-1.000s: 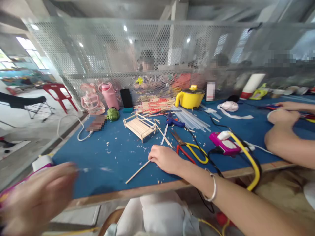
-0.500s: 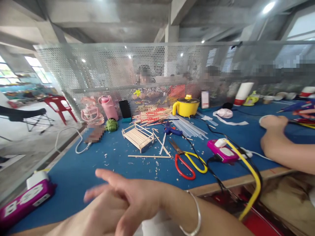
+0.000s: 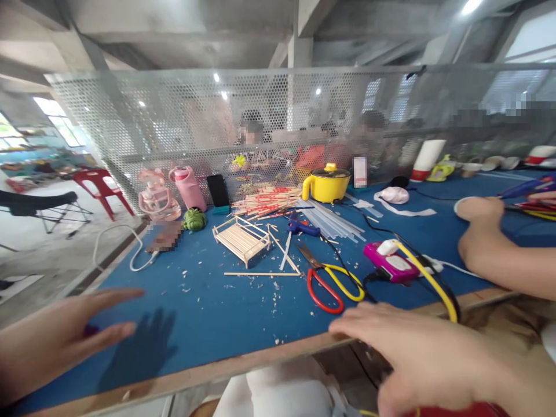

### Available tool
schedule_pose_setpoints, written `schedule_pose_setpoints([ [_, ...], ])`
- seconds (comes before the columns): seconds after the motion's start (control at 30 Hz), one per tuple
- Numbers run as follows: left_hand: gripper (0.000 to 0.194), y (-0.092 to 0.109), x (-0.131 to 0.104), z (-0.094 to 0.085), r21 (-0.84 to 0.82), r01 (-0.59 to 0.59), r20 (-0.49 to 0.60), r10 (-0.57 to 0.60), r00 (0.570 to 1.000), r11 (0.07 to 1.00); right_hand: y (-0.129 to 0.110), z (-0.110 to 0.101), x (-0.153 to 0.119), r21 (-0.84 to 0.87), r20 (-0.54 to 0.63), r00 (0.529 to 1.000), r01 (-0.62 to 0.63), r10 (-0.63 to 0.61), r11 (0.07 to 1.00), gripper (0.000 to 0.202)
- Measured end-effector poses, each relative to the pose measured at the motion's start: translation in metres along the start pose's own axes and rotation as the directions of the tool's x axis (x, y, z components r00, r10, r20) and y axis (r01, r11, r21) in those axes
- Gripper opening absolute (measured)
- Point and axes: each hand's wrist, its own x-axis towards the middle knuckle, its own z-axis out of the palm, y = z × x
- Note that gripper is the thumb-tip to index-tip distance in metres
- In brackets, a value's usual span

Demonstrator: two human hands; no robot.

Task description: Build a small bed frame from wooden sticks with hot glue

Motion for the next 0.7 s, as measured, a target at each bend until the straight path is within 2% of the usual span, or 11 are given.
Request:
schedule_pose_setpoints([
  [0.03, 0.039, 0.003, 0.012, -0.001, 0.189, 0.038, -0.105, -0.019, 0.994, 0.981, -0.001, -0.003, -0.001, -0.07, -0.068, 0.998, 0.01, -0.015, 0.998, 0.068],
  [0.07, 0.039, 0.009, 0.025, 0.004, 0.274, 0.05, -0.048, -0.038, 0.998, 0.961, -0.006, -0.005, 0.004, -0.097, -0.136, 0.99, 0.036, -0.049, 0.995, 0.072],
  [0.1, 0.038, 0.017, 0.038, 0.013, 0.251, 0.05, 0.023, -0.057, 0.998, 0.967, -0.013, -0.006, 0.013, -0.095, -0.174, 0.981, 0.073, -0.089, 0.993, 0.064],
  [0.13, 0.034, 0.026, 0.05, 0.028, 0.123, 0.105, 0.136, -0.122, 0.983, 0.987, -0.021, -0.005, 0.027, -0.057, -0.169, 0.978, 0.115, -0.123, 0.992, 0.047],
  [0.17, 0.03, 0.032, 0.062, 0.045, -0.08, 0.237, 0.243, -0.211, 0.947, 0.968, -0.03, -0.003, 0.045, -0.001, -0.205, 0.968, 0.147, -0.144, 0.989, 0.036],
  [0.2, 0.029, 0.037, 0.073, 0.066, -0.315, 0.436, 0.331, -0.334, 0.883, 0.843, -0.037, 0.0, 0.064, 0.045, -0.248, 0.953, 0.189, -0.172, 0.981, 0.035],
  [0.23, 0.029, 0.039, 0.083, 0.087, -0.529, 0.613, 0.379, -0.483, 0.79, 0.587, -0.042, 0.003, 0.085, 0.076, -0.337, 0.918, 0.25, -0.211, 0.965, 0.034],
  [0.33, 0.02, 0.032, 0.11, 0.139, -0.624, 0.692, 0.432, -0.577, 0.693, 0.363, -0.045, 0.012, 0.139, 0.08, -0.43, 0.873, 0.292, -0.232, 0.953, 0.04],
  [0.43, 0.016, 0.022, 0.13, 0.165, -0.694, 0.676, 0.46, -0.569, 0.682, 0.248, -0.037, 0.018, 0.17, 0.093, -0.5, 0.839, 0.298, -0.214, 0.95, 0.048],
  [0.53, 0.014, 0.018, 0.142, 0.173, -0.744, 0.646, 0.471, -0.553, 0.687, 0.169, -0.032, 0.021, 0.183, 0.119, -0.544, 0.816, 0.308, -0.198, 0.944, 0.046],
  [0.7, 0.009, 0.016, 0.146, 0.183, -0.751, 0.652, 0.512, -0.534, 0.673, 0.102, -0.041, 0.023, 0.199, 0.204, -0.56, 0.815, 0.306, -0.145, 0.93, 0.024],
])
